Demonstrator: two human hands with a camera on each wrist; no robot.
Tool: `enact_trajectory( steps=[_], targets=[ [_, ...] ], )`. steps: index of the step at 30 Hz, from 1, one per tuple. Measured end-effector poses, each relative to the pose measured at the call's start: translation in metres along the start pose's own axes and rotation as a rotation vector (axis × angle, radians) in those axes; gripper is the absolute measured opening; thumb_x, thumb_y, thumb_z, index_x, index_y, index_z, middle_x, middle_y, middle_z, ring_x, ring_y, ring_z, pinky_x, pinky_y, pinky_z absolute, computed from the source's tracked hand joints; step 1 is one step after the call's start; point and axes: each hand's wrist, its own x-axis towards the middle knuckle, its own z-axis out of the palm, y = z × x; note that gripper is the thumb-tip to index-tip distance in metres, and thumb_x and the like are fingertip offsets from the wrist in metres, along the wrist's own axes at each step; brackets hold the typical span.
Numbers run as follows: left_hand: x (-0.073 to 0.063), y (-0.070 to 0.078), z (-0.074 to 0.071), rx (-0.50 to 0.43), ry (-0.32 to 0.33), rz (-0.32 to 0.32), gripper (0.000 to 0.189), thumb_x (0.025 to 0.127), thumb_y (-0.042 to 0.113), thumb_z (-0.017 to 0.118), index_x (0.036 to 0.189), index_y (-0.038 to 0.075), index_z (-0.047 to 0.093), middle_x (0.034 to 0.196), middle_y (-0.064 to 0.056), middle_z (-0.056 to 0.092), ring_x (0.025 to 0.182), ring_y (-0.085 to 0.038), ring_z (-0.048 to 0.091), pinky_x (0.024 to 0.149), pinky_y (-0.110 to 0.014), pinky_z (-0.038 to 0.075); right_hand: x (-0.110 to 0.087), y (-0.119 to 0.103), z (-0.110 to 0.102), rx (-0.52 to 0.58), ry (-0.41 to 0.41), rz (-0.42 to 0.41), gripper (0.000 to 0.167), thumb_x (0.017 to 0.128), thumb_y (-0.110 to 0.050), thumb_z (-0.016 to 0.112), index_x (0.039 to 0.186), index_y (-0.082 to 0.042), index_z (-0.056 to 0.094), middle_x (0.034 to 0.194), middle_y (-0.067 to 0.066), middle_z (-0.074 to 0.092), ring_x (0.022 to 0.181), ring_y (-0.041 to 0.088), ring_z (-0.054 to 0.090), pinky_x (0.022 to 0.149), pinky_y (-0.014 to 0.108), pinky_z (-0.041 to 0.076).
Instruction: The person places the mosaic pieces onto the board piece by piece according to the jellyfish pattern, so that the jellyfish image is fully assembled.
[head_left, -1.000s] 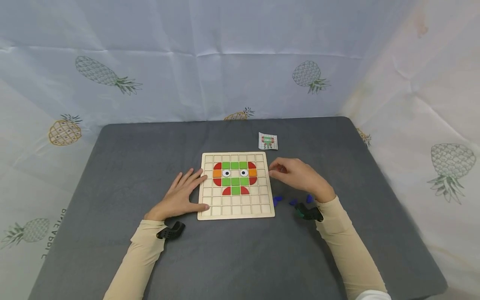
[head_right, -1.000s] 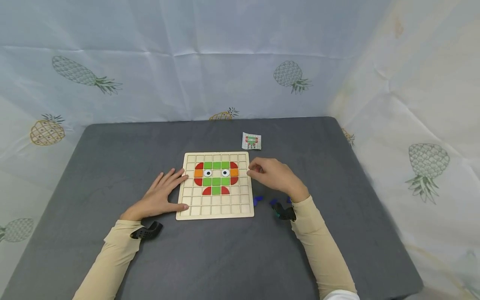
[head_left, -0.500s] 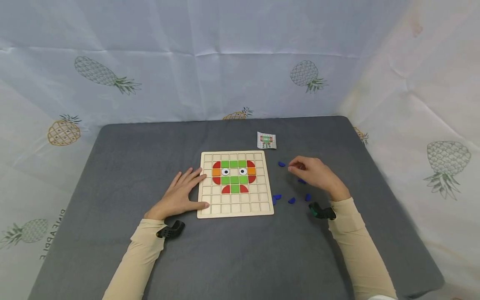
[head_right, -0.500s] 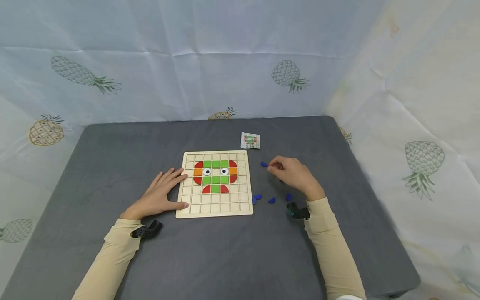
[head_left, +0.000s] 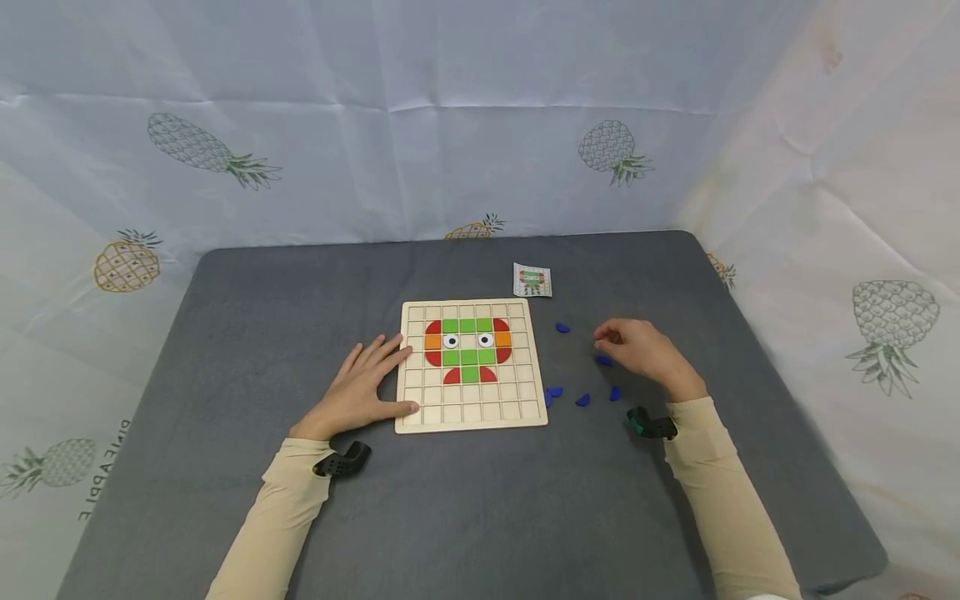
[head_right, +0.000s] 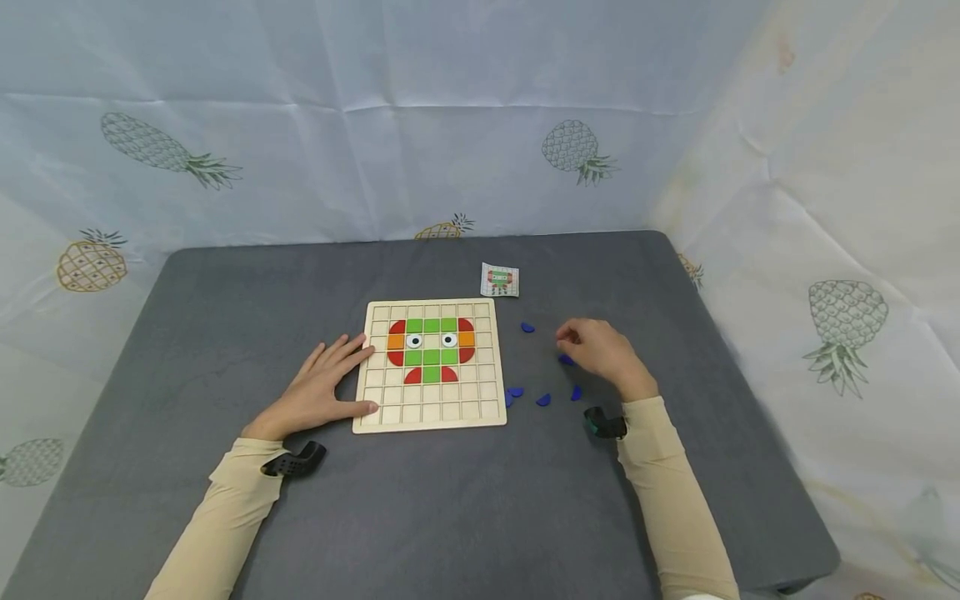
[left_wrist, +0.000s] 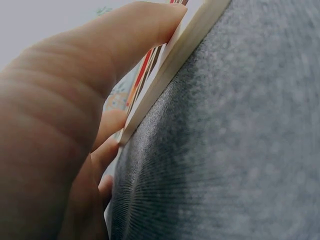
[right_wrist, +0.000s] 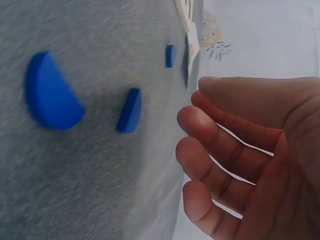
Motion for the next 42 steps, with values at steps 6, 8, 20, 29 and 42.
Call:
enact_trajectory(
  steps=[6,8,20,29,42],
  targets=[
    [0.000,0.000,0.000,0.008,0.006,0.011,0.098,0.081,0.063,0.074,0.160,0.021,0.035,0.171,-0.004,0.020,0.160,-0.032,0.010,0.129,-0.055,0.000,-0.005,0.006,0.004,-0.031,-0.024,0.044,0.026,0.102,-0.017,0.059,0.121,-0.003,0.069,0.119,0.019,0.071,0.107,0.035,0.067,0.090,0.055,0.055],
    [-0.001,0.000,0.001,0.011,0.007,0.010,0.097,0.081,0.063,0.074,0.160,0.022,0.034,0.171,-0.003,0.020,0.160,-0.031,0.010,0.129,-0.055,0.000,-0.006,0.008,0.006,-0.036,-0.030,0.054,0.025,0.102,-0.018,0.060,0.121,-0.004,0.069,0.118,0.019,0.071,0.107,0.035,0.066,0.090,0.055,0.055],
    [0.001,-0.003,0.003,0.018,0.021,0.002,0.097,0.081,0.064,0.074,0.160,0.023,0.034,0.170,-0.005,0.023,0.160,-0.031,0.010,0.129,-0.055,0.000,-0.004,0.013,0.019,-0.059,-0.012,0.033,0.018,0.097,-0.010,0.066,0.110,0.000,0.071,0.100,0.015,0.070,0.087,0.026,0.064,0.078,0.047,0.055],
    [0.002,-0.004,0.003,0.029,0.017,-0.004,0.098,0.082,0.063,0.073,0.161,0.024,0.032,0.170,-0.005,0.022,0.160,-0.030,0.009,0.130,-0.054,-0.001,-0.002,0.014,0.021,-0.043,-0.004,0.028,0.008,0.095,-0.008,0.066,0.101,-0.003,0.068,0.091,0.012,0.068,0.078,0.022,0.059,0.069,0.038,0.051],
    [0.002,-0.004,0.004,0.019,0.032,0.008,0.097,0.083,0.063,0.073,0.161,0.023,0.031,0.169,-0.008,0.024,0.160,-0.031,0.010,0.129,-0.055,-0.001,-0.001,0.002,0.016,0.053,0.036,-0.027,0.022,0.101,-0.013,0.062,0.120,-0.004,0.070,0.101,0.012,0.070,0.085,0.020,0.059,0.075,0.036,0.051]
  ],
)
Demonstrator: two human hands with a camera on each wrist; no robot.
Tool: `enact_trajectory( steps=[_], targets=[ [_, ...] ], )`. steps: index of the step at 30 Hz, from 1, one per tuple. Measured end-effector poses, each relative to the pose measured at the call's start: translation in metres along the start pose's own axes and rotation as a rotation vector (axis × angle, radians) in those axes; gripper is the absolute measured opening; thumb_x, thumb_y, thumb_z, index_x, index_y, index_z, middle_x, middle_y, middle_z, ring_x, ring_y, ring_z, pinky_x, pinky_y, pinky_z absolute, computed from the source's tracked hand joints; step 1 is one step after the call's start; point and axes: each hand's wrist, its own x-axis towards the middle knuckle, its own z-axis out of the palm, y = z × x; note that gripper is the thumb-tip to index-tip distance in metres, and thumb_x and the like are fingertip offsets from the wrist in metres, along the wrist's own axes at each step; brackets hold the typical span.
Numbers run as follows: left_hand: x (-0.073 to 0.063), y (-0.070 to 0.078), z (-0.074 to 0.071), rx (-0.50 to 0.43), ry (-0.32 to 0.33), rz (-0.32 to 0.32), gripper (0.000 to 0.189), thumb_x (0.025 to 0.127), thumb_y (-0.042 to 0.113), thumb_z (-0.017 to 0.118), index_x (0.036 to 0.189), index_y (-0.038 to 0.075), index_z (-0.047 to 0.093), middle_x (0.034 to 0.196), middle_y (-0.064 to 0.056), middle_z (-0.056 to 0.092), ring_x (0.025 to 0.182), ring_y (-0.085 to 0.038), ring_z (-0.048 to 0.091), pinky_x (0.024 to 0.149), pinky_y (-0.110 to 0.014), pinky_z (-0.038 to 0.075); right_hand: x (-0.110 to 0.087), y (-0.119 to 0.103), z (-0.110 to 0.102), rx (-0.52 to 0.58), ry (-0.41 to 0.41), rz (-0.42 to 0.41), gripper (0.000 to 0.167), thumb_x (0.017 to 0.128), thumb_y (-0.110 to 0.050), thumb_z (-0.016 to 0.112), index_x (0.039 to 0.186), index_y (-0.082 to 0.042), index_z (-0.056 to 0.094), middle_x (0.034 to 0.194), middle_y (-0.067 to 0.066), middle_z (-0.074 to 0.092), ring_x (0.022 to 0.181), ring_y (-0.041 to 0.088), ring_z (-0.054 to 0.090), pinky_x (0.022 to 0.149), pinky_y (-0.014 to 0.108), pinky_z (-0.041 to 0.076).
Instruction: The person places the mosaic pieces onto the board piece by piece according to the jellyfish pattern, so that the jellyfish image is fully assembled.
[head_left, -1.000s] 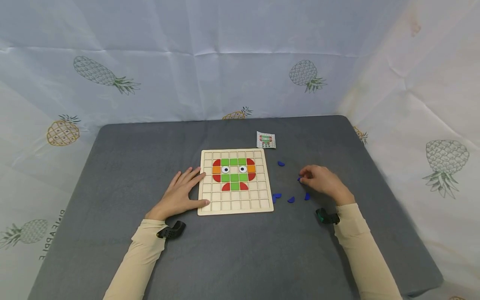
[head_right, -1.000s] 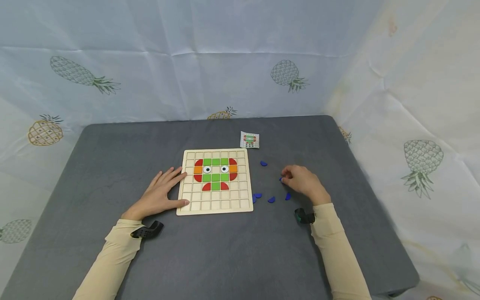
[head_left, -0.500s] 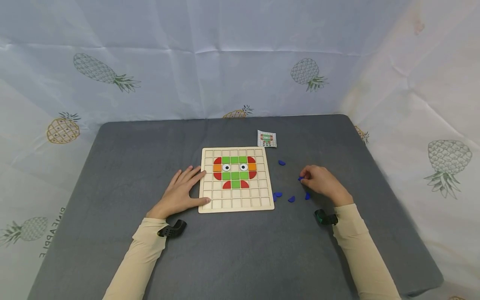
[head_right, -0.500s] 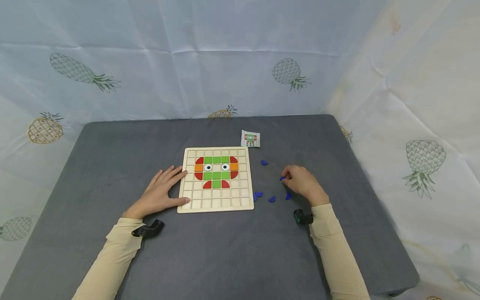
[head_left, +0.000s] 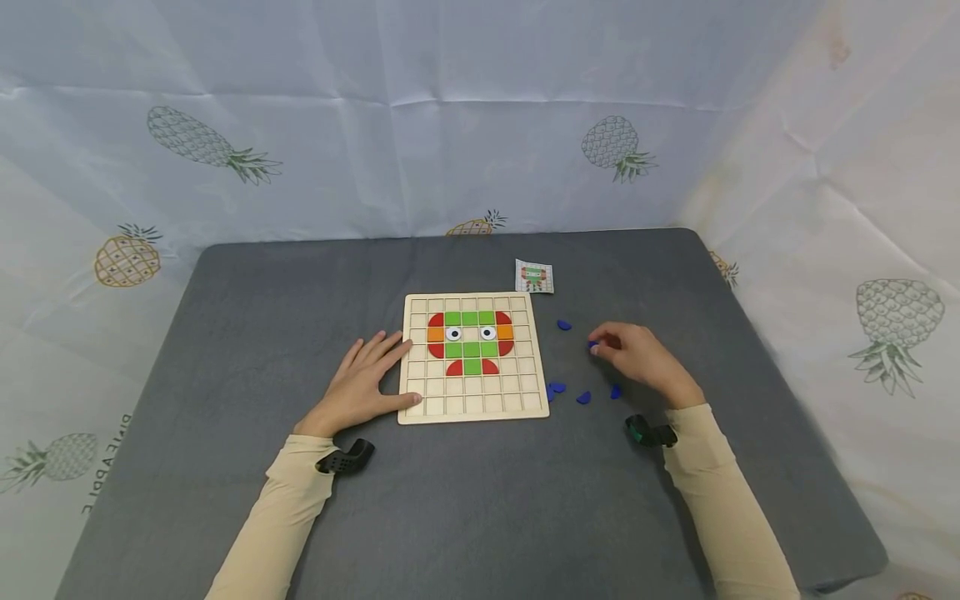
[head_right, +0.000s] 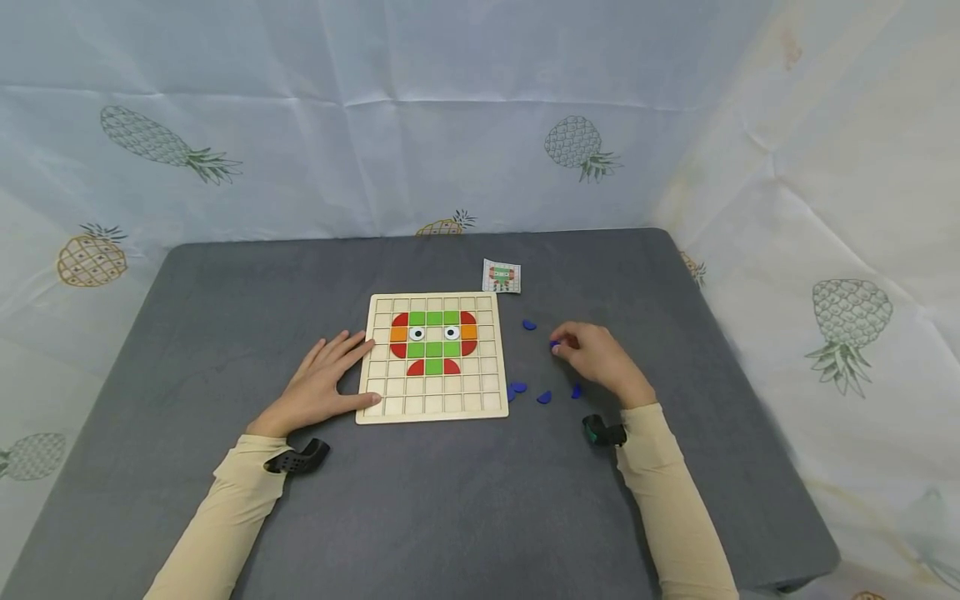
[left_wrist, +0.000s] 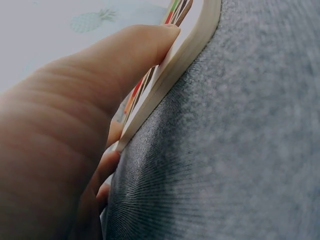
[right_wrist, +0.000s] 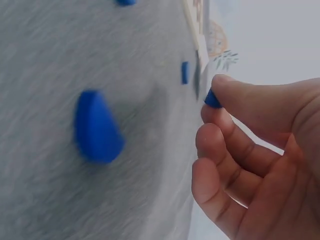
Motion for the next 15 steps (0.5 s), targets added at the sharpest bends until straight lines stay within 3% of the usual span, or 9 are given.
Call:
enact_trajectory(
  steps=[15],
  targets=[
    [-0.001,0.001,-0.001,0.003,-0.002,0.015,0.097,0.084,0.062,0.072,0.162,0.023,0.030,0.170,-0.007,0.022,0.160,-0.031,0.010,0.129,-0.054,-0.001,0.014,-0.034,0.004,0.106,0.006,-0.053,0.017,0.101,-0.019,0.065,0.111,-0.008,0.071,0.104,0.008,0.072,0.089,0.019,0.064,0.075,0.032,0.053]
  ],
)
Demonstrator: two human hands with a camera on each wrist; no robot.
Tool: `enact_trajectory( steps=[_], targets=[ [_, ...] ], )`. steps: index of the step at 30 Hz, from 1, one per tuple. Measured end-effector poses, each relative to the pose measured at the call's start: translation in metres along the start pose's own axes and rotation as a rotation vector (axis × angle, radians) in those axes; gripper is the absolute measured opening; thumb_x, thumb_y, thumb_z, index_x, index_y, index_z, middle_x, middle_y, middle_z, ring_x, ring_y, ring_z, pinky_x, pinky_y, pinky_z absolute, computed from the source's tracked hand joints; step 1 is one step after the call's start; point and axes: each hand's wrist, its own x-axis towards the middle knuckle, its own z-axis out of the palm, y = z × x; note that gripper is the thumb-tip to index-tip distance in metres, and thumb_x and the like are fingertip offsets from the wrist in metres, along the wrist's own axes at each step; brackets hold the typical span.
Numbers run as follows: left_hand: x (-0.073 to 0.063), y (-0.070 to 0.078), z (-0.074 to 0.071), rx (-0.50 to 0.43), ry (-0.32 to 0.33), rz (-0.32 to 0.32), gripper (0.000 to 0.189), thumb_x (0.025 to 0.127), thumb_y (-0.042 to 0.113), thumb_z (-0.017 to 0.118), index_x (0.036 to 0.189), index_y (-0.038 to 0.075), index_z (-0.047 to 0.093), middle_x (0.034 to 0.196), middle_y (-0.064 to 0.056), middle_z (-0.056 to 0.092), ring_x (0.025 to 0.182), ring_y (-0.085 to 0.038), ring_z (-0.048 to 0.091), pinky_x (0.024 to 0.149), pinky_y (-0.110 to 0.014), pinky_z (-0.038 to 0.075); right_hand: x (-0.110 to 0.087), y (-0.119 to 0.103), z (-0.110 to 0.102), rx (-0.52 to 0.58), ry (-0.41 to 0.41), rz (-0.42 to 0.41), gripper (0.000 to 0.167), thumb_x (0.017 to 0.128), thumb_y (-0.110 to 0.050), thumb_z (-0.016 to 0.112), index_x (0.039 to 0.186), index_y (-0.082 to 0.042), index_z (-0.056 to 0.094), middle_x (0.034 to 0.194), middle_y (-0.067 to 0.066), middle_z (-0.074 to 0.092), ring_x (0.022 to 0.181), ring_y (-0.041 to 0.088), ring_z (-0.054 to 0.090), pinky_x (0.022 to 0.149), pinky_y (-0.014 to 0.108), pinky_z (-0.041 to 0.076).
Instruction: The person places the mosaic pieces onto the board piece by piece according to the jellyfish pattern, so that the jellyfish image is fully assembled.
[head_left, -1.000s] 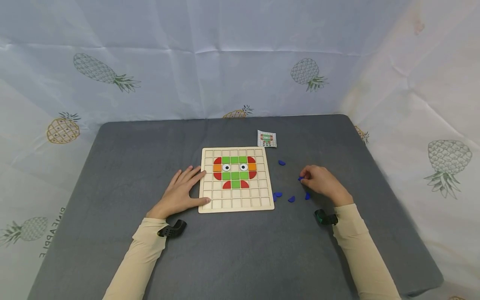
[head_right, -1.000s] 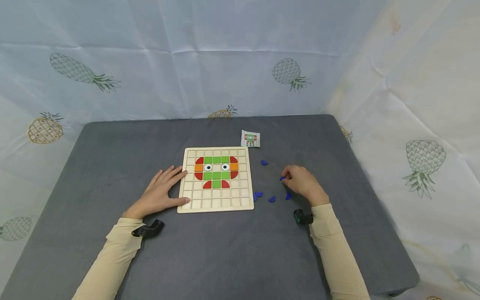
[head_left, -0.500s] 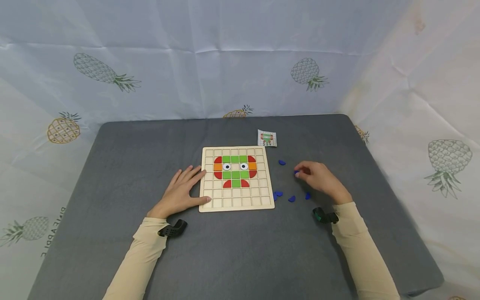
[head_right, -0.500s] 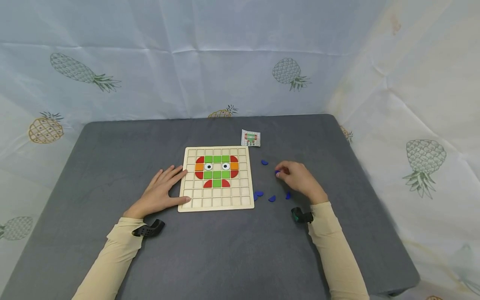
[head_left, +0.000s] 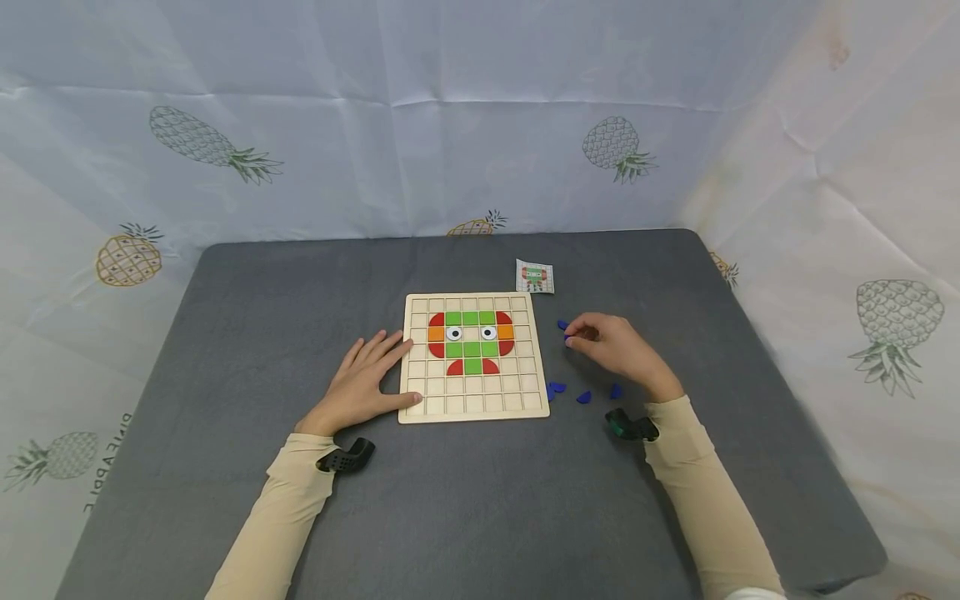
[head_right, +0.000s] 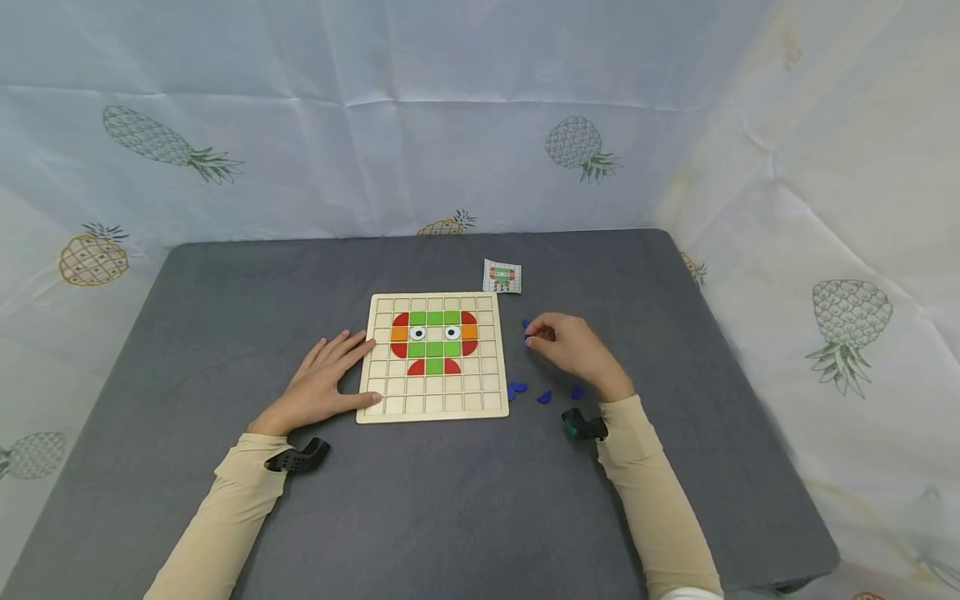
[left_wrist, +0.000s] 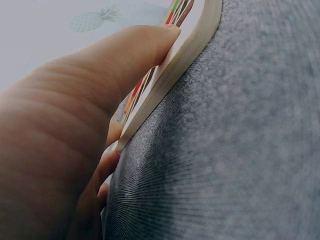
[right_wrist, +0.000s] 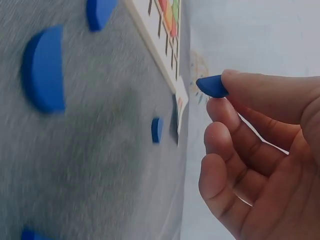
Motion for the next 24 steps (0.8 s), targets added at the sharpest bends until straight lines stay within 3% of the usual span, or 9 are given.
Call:
enact_trajectory(
  steps=[15,24],
  targets=[
    [-0.001,-0.001,0.001,-0.001,0.010,0.004,0.096,0.084,0.062,0.072,0.161,0.022,0.031,0.170,-0.007,0.023,0.160,-0.032,0.011,0.129,-0.055,0.000,0.012,-0.028,0.018,0.038,-0.043,-0.081,0.016,0.099,-0.016,0.065,0.112,-0.007,0.070,0.099,0.006,0.071,0.085,0.017,0.061,0.075,0.032,0.053],
    [0.000,0.001,0.000,-0.005,-0.003,-0.004,0.097,0.084,0.062,0.072,0.162,0.023,0.030,0.170,-0.006,0.022,0.160,-0.031,0.010,0.129,-0.054,-0.001,0.017,-0.038,0.030,0.054,-0.079,-0.135,0.024,0.099,-0.011,0.064,0.122,-0.004,0.068,0.092,0.004,0.063,0.081,0.017,0.054,0.070,0.028,0.049]
  ],
)
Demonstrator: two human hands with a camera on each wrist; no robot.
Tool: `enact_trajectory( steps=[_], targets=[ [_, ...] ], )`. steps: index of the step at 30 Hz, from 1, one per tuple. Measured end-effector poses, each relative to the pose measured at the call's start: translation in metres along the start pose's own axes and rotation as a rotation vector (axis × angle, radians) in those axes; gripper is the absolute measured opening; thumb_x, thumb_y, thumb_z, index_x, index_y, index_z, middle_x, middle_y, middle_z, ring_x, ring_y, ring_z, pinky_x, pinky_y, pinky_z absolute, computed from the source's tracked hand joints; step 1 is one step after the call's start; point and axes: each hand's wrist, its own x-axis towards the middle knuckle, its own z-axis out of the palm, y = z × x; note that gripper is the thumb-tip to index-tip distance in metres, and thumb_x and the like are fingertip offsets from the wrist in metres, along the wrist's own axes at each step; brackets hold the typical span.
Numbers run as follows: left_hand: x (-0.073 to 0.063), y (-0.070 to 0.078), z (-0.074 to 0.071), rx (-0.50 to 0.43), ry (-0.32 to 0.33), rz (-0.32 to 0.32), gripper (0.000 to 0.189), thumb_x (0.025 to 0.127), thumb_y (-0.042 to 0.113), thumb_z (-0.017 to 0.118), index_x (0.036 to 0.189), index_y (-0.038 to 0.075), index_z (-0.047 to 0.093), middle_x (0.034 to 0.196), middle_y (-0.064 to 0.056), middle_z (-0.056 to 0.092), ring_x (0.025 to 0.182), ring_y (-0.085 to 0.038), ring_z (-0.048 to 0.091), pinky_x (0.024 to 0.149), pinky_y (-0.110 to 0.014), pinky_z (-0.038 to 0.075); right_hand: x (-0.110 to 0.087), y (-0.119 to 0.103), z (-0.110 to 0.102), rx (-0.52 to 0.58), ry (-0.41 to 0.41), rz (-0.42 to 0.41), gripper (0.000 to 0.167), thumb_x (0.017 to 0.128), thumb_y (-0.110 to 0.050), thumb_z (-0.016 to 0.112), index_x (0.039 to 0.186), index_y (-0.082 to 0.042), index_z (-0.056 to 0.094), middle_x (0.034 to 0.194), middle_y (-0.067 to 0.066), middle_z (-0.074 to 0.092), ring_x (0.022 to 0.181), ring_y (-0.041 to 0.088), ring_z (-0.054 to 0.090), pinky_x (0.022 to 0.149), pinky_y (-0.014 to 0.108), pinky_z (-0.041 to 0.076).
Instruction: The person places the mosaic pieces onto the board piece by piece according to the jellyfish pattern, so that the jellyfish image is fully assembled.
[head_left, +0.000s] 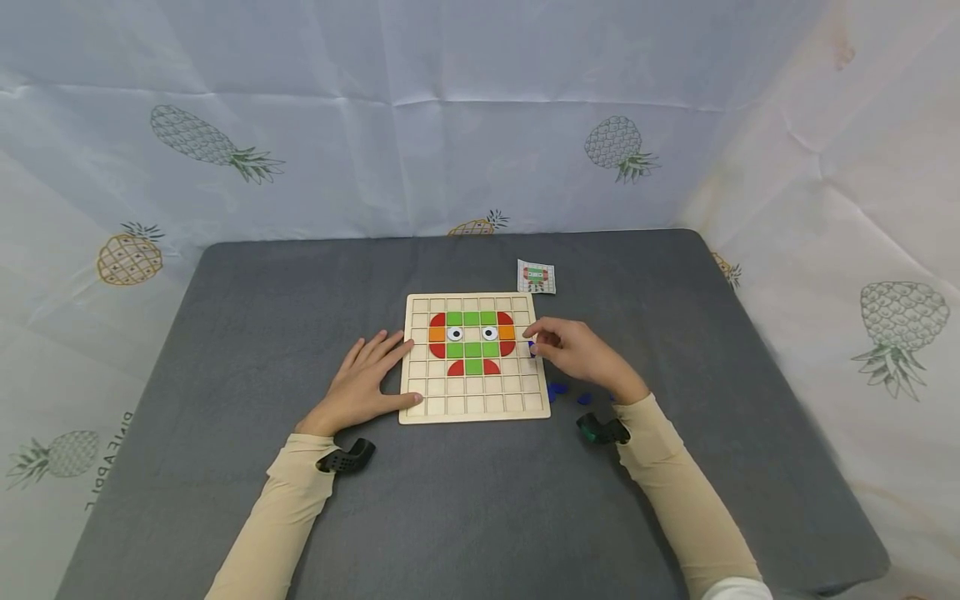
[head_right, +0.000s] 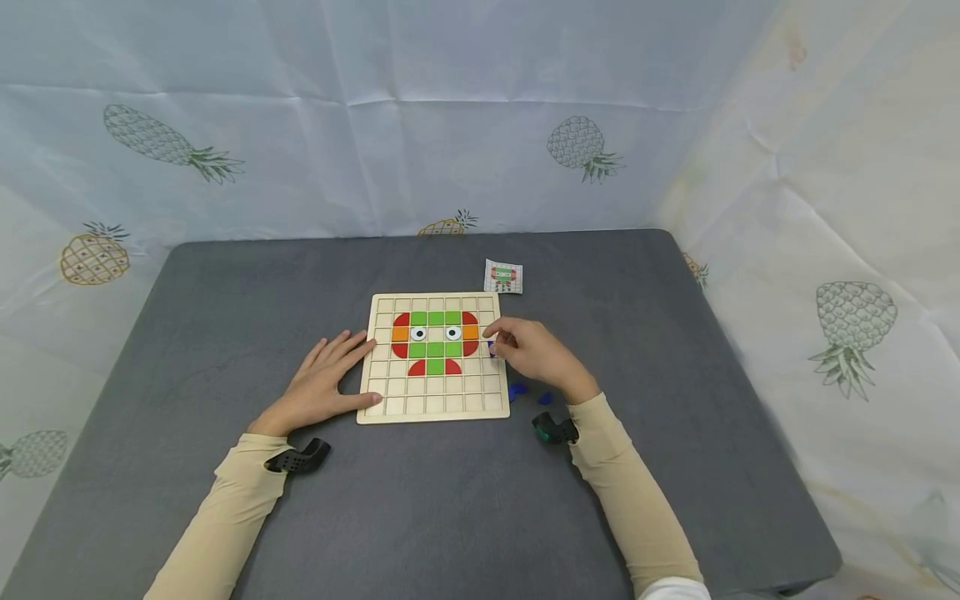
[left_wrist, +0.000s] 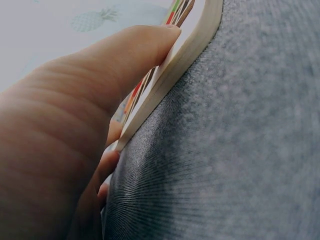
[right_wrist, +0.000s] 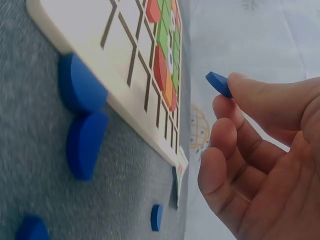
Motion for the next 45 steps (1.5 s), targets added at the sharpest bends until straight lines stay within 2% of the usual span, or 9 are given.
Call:
enact_trajectory(
  steps=[15,23,32,45],
  targets=[
    [-0.001,0.001,-0.001,-0.002,0.001,0.005,0.097,0.084,0.062,0.072,0.162,0.023,0.030,0.170,-0.007,0.022,0.160,-0.031,0.010,0.129,-0.054,-0.001,0.012,-0.017,0.028,0.049,-0.113,0.013,0.007,0.096,-0.014,0.069,0.097,-0.009,0.074,0.088,0.002,0.072,0.073,0.010,0.056,0.065,0.024,0.047],
    [0.000,-0.001,0.001,-0.003,0.011,0.010,0.097,0.084,0.062,0.072,0.161,0.023,0.030,0.170,-0.006,0.023,0.160,-0.031,0.011,0.129,-0.054,-0.001,0.018,-0.020,0.039,0.029,-0.157,0.019,0.012,0.097,-0.018,0.068,0.091,-0.012,0.076,0.076,-0.002,0.066,0.065,0.009,0.052,0.058,0.022,0.042],
    [0.000,-0.002,0.000,-0.002,0.002,0.000,0.097,0.084,0.065,0.070,0.162,0.024,0.029,0.170,-0.005,0.022,0.160,-0.029,0.010,0.130,-0.053,-0.002,0.019,-0.020,0.046,0.025,-0.192,0.038,0.015,0.095,-0.019,0.067,0.088,-0.011,0.077,0.075,-0.003,0.069,0.058,0.009,0.056,0.052,0.021,0.045],
    [0.001,-0.002,0.001,0.004,-0.006,-0.009,0.097,0.084,0.064,0.071,0.162,0.026,0.028,0.171,-0.003,0.021,0.160,-0.027,0.008,0.130,-0.051,-0.003,0.023,-0.023,0.048,-0.085,-0.205,0.032,0.019,0.096,-0.023,0.068,0.080,-0.013,0.072,0.063,-0.006,0.054,0.056,0.009,0.048,0.052,0.021,0.037]
  ],
)
